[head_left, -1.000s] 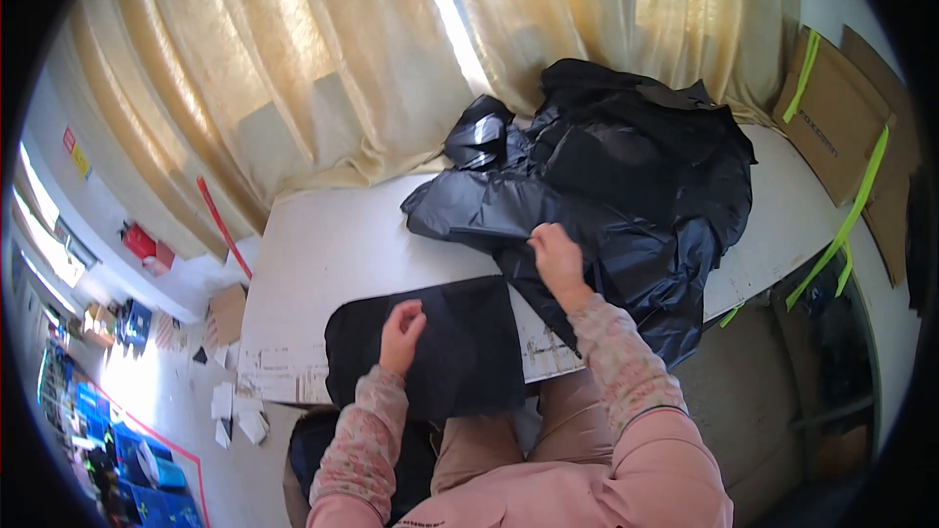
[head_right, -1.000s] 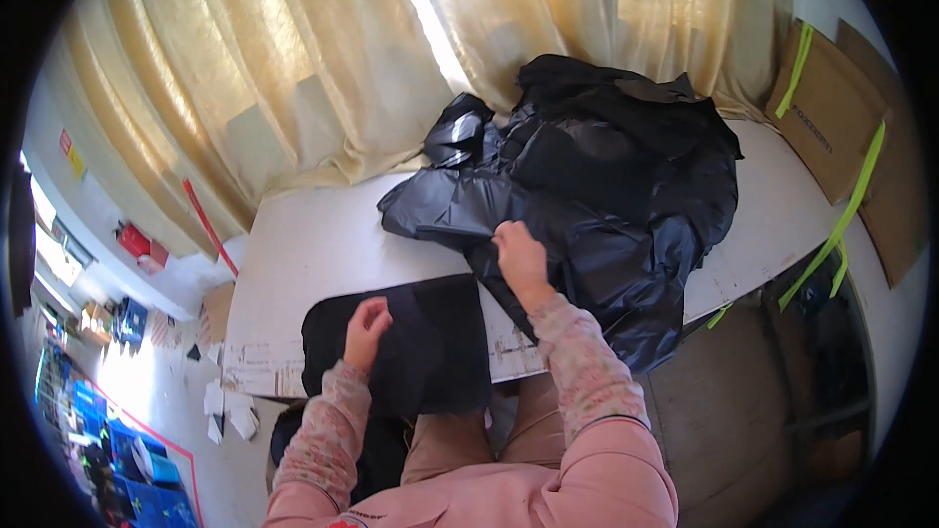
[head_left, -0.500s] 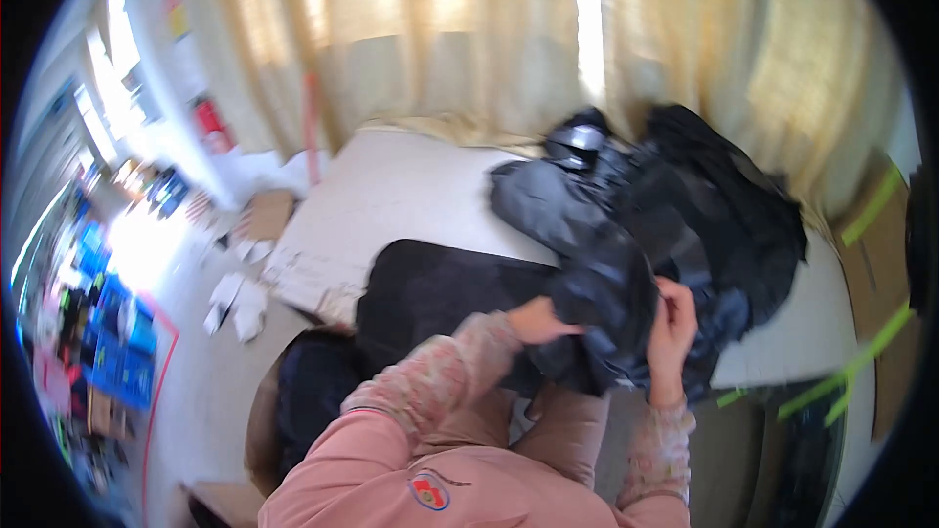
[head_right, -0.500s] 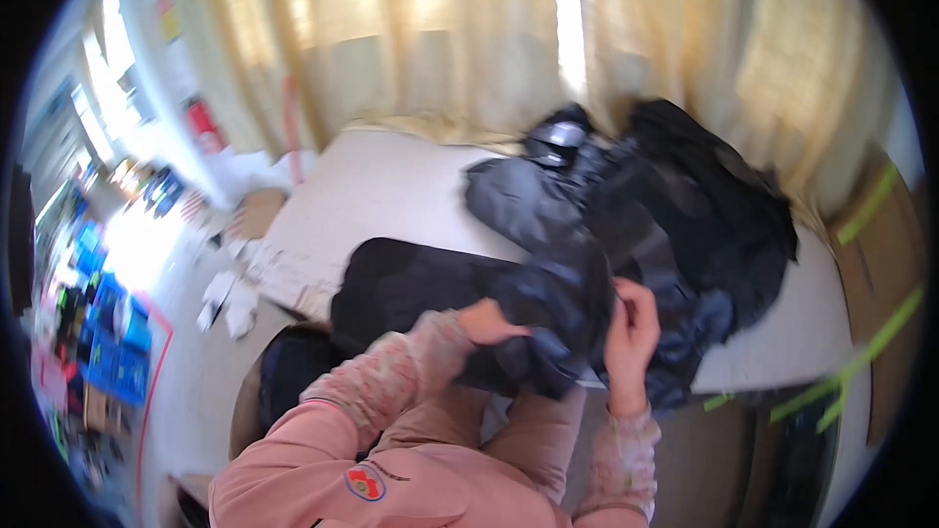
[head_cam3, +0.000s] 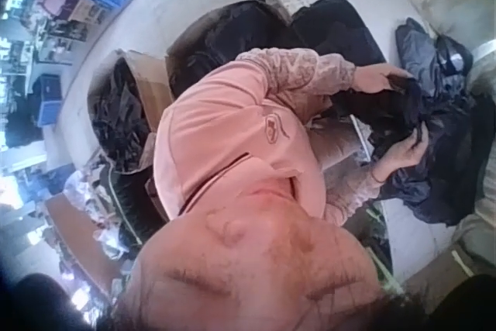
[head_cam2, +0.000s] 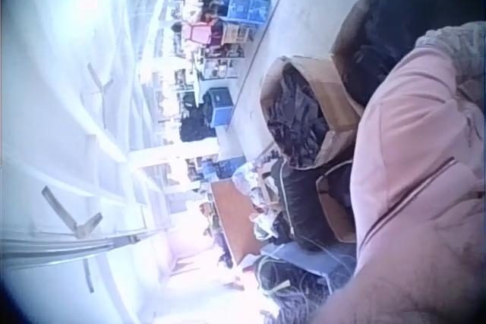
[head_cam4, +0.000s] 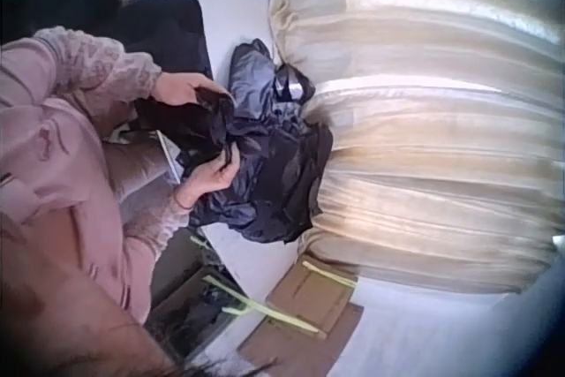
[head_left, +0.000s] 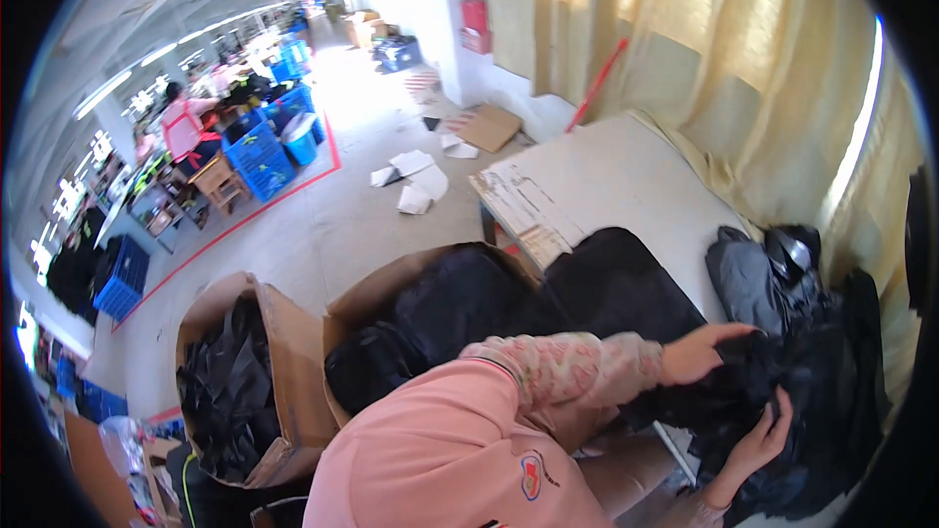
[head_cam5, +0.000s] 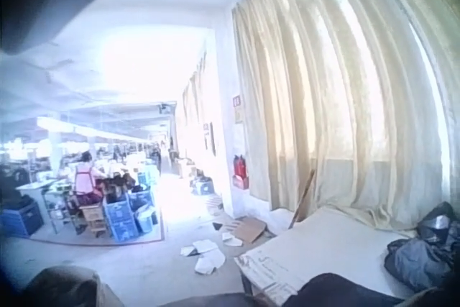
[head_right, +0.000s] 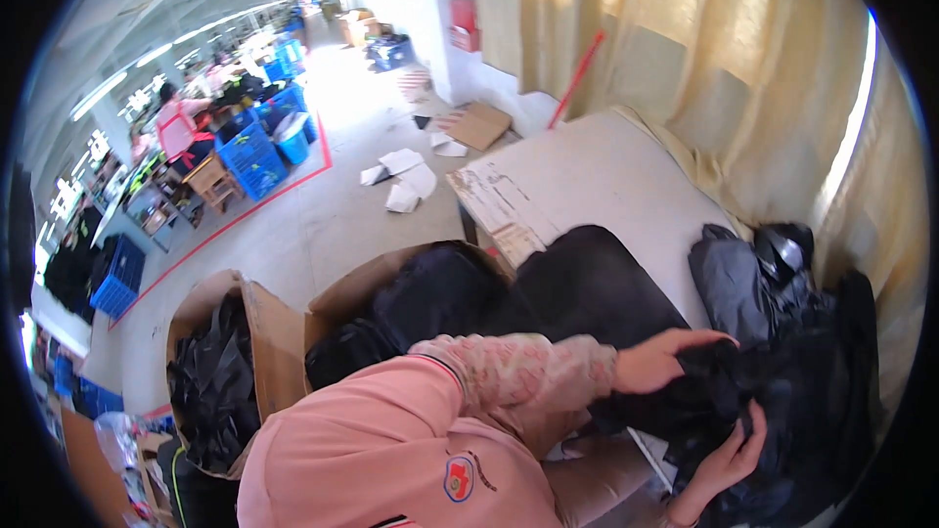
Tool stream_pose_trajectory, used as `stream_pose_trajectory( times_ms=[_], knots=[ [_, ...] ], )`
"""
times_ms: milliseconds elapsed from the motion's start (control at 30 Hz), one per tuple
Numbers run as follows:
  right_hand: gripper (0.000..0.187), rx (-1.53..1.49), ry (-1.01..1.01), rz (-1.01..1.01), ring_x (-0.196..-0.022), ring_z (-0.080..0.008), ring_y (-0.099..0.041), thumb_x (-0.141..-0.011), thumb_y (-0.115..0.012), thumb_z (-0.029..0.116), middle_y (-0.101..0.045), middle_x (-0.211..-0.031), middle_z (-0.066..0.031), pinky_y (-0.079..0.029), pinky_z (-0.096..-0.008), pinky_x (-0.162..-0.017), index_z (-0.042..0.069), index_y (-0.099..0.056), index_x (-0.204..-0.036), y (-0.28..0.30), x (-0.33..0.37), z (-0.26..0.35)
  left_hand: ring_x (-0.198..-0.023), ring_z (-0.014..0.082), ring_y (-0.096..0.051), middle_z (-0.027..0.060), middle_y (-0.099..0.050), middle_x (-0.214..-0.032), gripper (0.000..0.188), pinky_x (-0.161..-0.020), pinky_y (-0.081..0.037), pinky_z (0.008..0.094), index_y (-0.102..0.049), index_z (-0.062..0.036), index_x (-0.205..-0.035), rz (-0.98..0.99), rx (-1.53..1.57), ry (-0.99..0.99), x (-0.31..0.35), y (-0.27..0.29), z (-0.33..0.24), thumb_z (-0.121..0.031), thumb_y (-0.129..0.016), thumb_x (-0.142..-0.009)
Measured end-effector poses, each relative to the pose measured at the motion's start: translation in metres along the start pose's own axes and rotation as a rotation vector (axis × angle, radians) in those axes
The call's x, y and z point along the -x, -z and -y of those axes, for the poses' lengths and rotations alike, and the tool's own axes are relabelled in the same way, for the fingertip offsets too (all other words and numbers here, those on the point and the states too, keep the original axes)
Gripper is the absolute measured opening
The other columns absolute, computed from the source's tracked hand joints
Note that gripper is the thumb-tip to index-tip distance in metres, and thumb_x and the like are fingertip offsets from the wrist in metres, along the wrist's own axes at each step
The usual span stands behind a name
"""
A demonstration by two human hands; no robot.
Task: Inspecting and sorting black fabric parts for manufacturing.
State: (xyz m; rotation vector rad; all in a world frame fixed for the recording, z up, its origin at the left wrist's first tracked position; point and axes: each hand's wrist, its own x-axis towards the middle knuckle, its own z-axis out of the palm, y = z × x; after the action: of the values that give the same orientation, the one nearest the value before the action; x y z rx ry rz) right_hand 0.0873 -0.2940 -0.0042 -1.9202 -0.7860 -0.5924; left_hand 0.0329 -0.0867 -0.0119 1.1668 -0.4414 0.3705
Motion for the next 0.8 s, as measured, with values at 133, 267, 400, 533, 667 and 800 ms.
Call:
stream_pose_trajectory(
  times_ms=[133, 267, 400, 533, 667, 800],
  knots=[
    [0.033, -0.134, -0.056, -0.233, -0.100, -0.0229, -0.062, -0.080, -0.045, -0.011, -0.066, -0.105, -0.0117, -0.045, -0.0314, -0.094, -0.003, -0.063, -0.106, 0.002, -0.038, 0.017, -0.110, 0.0147, -0.052, 0.0066, -0.060, -0.119, 0.048, -0.098, -0.041, 0.0301, -0.051, 0.0005, -0.128, 0.190, -0.005, 0.502, 0.013, 0.024, -0.026, -0.013, -0.066, -0.085],
    [0.037, 0.075, 0.412, -0.167, -0.080, -0.0254, -0.064, -0.063, -0.052, -0.010, -0.064, -0.086, -0.0131, -0.051, -0.0299, -0.075, 0.002, -0.067, -0.094, -0.001, -0.074, 0.037, -0.106, 0.0186, -0.058, 0.0101, -0.064, -0.114, 0.070, -0.093, -0.045, 0.0316, -0.056, 0.0006, -0.120, 0.610, -0.437, 0.724, 0.030, 0.031, -0.027, -0.028, -0.087, -0.064],
    [0.023, 0.027, 0.388, 0.082, -0.072, -0.0318, -0.062, -0.070, -0.062, 0.001, -0.062, -0.083, -0.0140, -0.051, -0.0325, -0.068, 0.005, -0.066, -0.092, -0.013, -0.091, 0.008, -0.117, 0.0217, -0.053, 0.0101, -0.055, -0.130, 0.072, -0.102, -0.041, 0.0355, -0.051, -0.0010, -0.128, 0.533, -0.185, 0.666, 0.013, 0.016, -0.049, -0.023, -0.085, -0.068],
    [0.028, -0.408, -0.076, 0.622, -0.087, -0.0159, -0.064, -0.087, -0.064, 0.014, -0.067, -0.093, -0.0095, -0.049, -0.0303, -0.075, 0.005, -0.061, -0.114, -0.052, -0.046, -0.031, -0.118, 0.0231, -0.054, 0.0106, -0.055, -0.130, 0.064, -0.101, -0.043, 0.0376, -0.050, -0.0024, -0.130, 0.250, 0.284, 0.563, 0.026, 0.029, -0.026, -0.016, -0.080, -0.075],
    [0.049, -1.075, -0.594, 0.817, -0.105, -0.0134, -0.056, -0.085, -0.066, 0.009, -0.061, -0.116, -0.0011, -0.043, -0.0281, -0.090, 0.004, -0.047, -0.131, -0.019, -0.016, -0.001, -0.113, 0.0242, -0.058, 0.0107, -0.059, -0.124, 0.045, -0.100, -0.044, 0.0384, -0.054, -0.0028, -0.125, -0.012, 0.465, 0.326, 0.021, 0.047, -0.024, -0.011, -0.068, -0.084],
    [0.057, -0.893, -0.371, 1.001, -0.107, -0.0158, -0.056, -0.078, -0.069, 0.005, -0.062, -0.114, -0.0049, -0.042, -0.0297, -0.093, 0.005, -0.048, -0.131, -0.037, -0.023, -0.032, -0.104, 0.0245, -0.062, 0.0124, -0.063, -0.116, 0.034, -0.094, -0.049, 0.0393, -0.057, -0.0012, -0.119, 0.113, 0.650, 0.246, 0.027, 0.100, 0.011, -0.014, -0.060, -0.088]
  ],
)
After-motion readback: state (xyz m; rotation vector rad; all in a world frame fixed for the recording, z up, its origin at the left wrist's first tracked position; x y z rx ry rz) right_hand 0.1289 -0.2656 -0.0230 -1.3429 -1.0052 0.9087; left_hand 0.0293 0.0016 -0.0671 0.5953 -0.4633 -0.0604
